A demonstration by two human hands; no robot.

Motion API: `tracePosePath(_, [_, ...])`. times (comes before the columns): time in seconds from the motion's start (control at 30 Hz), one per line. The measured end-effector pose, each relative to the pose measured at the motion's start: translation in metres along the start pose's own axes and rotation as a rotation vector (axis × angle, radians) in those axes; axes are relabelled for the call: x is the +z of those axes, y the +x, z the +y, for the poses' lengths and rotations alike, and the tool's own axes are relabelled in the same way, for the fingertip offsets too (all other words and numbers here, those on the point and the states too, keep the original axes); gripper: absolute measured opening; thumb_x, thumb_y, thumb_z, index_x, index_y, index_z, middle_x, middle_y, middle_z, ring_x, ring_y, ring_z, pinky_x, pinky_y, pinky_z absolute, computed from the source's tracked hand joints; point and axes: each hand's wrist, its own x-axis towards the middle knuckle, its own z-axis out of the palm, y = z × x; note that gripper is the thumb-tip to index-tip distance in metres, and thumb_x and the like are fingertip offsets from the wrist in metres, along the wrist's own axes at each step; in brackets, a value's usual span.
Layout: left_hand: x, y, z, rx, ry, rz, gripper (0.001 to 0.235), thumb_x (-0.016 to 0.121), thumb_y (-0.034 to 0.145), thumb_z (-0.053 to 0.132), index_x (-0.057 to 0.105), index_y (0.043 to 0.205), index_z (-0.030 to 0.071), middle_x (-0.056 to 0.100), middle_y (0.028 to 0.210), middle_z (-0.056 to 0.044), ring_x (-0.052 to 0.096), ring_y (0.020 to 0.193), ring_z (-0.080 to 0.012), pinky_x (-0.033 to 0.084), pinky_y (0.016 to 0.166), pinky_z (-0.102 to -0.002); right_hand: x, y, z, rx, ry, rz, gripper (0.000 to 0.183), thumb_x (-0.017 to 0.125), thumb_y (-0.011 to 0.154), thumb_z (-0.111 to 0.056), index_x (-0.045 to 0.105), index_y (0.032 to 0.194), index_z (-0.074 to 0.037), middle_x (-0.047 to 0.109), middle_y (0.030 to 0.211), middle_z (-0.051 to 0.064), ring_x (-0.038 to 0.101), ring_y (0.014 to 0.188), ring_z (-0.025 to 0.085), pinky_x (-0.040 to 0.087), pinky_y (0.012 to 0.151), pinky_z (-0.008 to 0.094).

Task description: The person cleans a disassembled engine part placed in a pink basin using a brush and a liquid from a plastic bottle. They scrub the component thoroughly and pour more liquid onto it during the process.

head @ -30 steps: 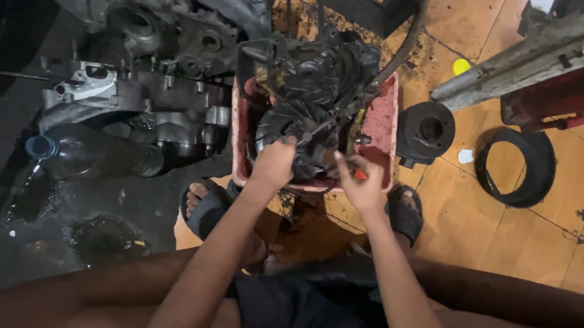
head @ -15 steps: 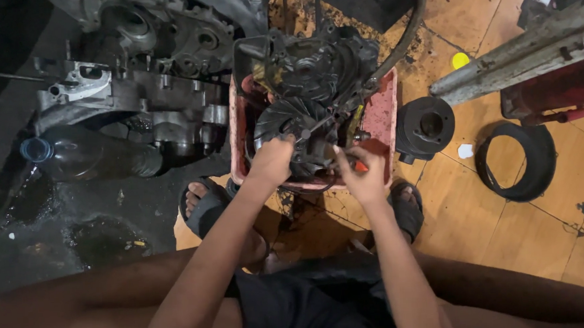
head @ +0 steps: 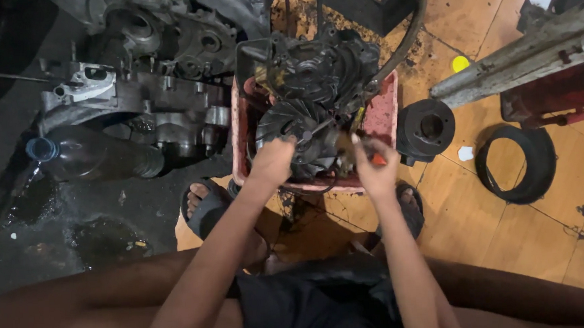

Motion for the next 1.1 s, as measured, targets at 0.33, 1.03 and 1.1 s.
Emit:
tracePosePath(0.33, [-0.007,-0.003,-0.005,0.081,0.07,0.034,0.05,0.06,0.088,0.004,0.053,0.138,0.006,0.074,0.099,-0.024,0.074,0.097,-0.0457,0.062,0.083,-0.056,0.017,-0.015,-0.032,0.122,0.021,-0.096,0.015,0.082,0.089,-0.027,0.079,0.08,-0.015,0.075,0.07,0.003,0.068,0.075,0.008,0.052,0.074,0.029])
tracePosePath(1.03, [-0.14,-0.142,-0.16,-0.366,0.548,-0.128,0.019,0.079,0.078,0.022,0.084,0.095,0.016,0.081,0.08,-0.01,0.08,0.08,-0.0306,0.059,0.061,-0.05,0.029,-0.018,-0.007,0.268,0.314,-0.131,0.013,0.071,0.099,-0.013,0.074,0.089,-0.006,0.065,0.056,0.009,0.061,0.049,0.014,0.053,0.05,0.028])
tracePosePath(1.1, [-0.179,-0.159,-0.149,-0.717,0.357,-0.551,0.051,0.077,0.085,0.04,0.075,0.131,0.018,0.074,0.135,-0.005,0.073,0.122,-0.0286,0.061,0.094,-0.044,0.009,-0.01,0.001,0.425,0.312,-0.278,0.013,0.063,0.1,-0.009,0.071,0.098,0.001,0.069,0.061,0.012,0.063,0.045,0.019,0.051,0.045,0.03])
